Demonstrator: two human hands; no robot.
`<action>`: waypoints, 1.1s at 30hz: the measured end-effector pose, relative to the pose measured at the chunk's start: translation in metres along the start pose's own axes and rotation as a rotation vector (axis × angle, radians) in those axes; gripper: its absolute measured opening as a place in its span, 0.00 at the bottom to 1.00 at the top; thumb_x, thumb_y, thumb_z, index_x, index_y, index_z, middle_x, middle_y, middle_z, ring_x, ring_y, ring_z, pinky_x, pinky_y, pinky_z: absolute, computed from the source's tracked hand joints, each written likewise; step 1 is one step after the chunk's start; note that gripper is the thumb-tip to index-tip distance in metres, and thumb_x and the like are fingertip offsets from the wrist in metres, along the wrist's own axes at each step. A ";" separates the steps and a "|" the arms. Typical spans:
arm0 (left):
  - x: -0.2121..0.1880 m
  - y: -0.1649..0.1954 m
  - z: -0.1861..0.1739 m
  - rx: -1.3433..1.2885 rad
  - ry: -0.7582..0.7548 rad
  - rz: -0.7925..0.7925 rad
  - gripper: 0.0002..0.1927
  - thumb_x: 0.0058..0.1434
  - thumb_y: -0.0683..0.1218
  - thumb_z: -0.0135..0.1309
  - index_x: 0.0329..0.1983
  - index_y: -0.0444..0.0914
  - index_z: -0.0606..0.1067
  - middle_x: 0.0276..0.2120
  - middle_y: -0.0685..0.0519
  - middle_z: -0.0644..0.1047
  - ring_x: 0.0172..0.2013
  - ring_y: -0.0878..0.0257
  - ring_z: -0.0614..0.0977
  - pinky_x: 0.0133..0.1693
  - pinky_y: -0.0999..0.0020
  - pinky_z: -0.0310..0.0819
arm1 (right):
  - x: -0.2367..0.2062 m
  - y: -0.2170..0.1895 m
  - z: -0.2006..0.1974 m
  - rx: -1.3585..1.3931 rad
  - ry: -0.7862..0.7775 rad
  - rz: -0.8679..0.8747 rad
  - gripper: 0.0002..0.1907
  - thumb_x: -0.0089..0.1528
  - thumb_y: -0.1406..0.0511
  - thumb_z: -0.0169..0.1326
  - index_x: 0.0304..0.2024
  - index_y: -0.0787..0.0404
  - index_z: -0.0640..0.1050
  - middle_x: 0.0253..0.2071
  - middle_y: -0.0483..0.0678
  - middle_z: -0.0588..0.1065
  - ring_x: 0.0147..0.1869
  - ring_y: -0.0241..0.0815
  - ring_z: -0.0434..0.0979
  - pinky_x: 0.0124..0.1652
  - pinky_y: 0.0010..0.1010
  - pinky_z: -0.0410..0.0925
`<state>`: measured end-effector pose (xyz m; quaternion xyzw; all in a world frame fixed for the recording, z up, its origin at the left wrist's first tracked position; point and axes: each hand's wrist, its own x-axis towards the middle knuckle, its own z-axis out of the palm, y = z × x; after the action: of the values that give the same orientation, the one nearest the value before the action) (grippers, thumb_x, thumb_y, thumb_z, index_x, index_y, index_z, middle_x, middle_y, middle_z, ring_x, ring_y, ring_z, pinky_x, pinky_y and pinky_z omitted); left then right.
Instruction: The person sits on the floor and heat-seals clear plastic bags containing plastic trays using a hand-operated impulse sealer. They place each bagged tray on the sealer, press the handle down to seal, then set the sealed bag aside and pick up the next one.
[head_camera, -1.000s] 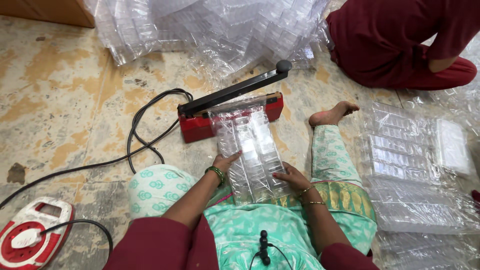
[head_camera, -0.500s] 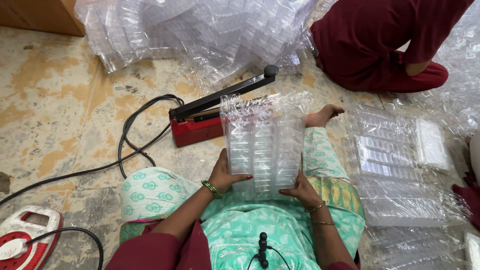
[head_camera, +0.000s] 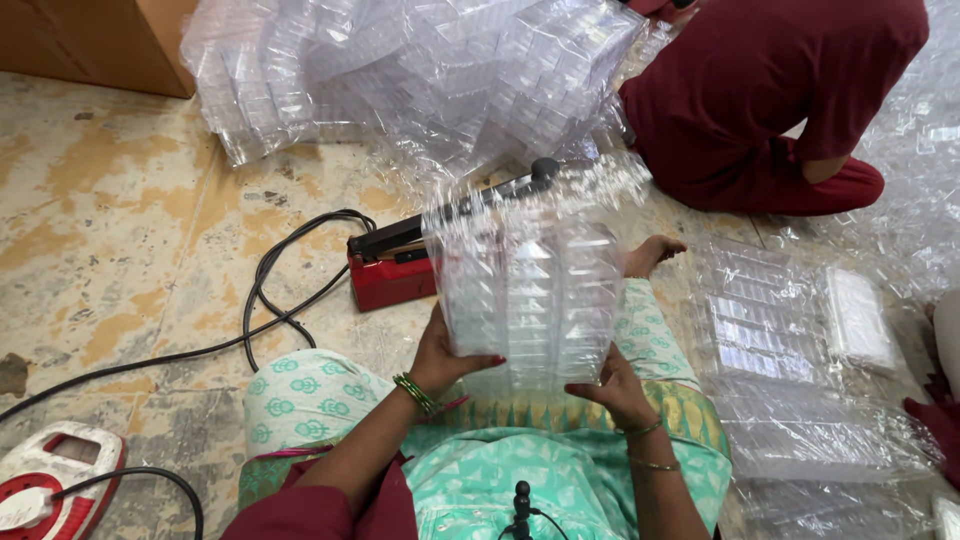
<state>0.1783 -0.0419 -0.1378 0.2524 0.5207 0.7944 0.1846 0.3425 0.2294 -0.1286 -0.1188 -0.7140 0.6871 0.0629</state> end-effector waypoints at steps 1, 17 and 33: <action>0.003 0.002 -0.002 -0.010 0.023 0.027 0.54 0.41 0.35 0.74 0.70 0.40 0.57 0.59 0.52 0.72 0.60 0.60 0.75 0.60 0.59 0.75 | -0.001 0.001 0.003 0.044 -0.006 0.000 0.50 0.45 0.74 0.70 0.69 0.63 0.64 0.61 0.49 0.72 0.64 0.45 0.71 0.61 0.38 0.67; 0.092 0.024 -0.065 -0.261 -0.056 -0.039 0.33 0.63 0.47 0.63 0.68 0.40 0.63 0.60 0.53 0.72 0.62 0.63 0.71 0.65 0.61 0.63 | 0.049 0.011 0.045 0.512 -0.077 0.029 0.43 0.57 0.61 0.66 0.70 0.64 0.60 0.60 0.55 0.70 0.61 0.55 0.71 0.56 0.55 0.68; 0.080 -0.034 -0.095 -0.494 -0.285 -0.106 0.28 0.65 0.51 0.60 0.65 0.37 0.67 0.60 0.47 0.75 0.58 0.59 0.78 0.61 0.62 0.71 | 0.465 -0.232 0.032 1.003 0.316 -0.040 0.23 0.70 0.61 0.64 0.65 0.59 0.74 0.61 0.63 0.69 0.60 0.60 0.77 0.53 0.47 0.76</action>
<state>0.0588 -0.0541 -0.1838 0.2811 0.2928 0.8429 0.3531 -0.1332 0.3109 0.0667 -0.1629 -0.2814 0.9167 0.2321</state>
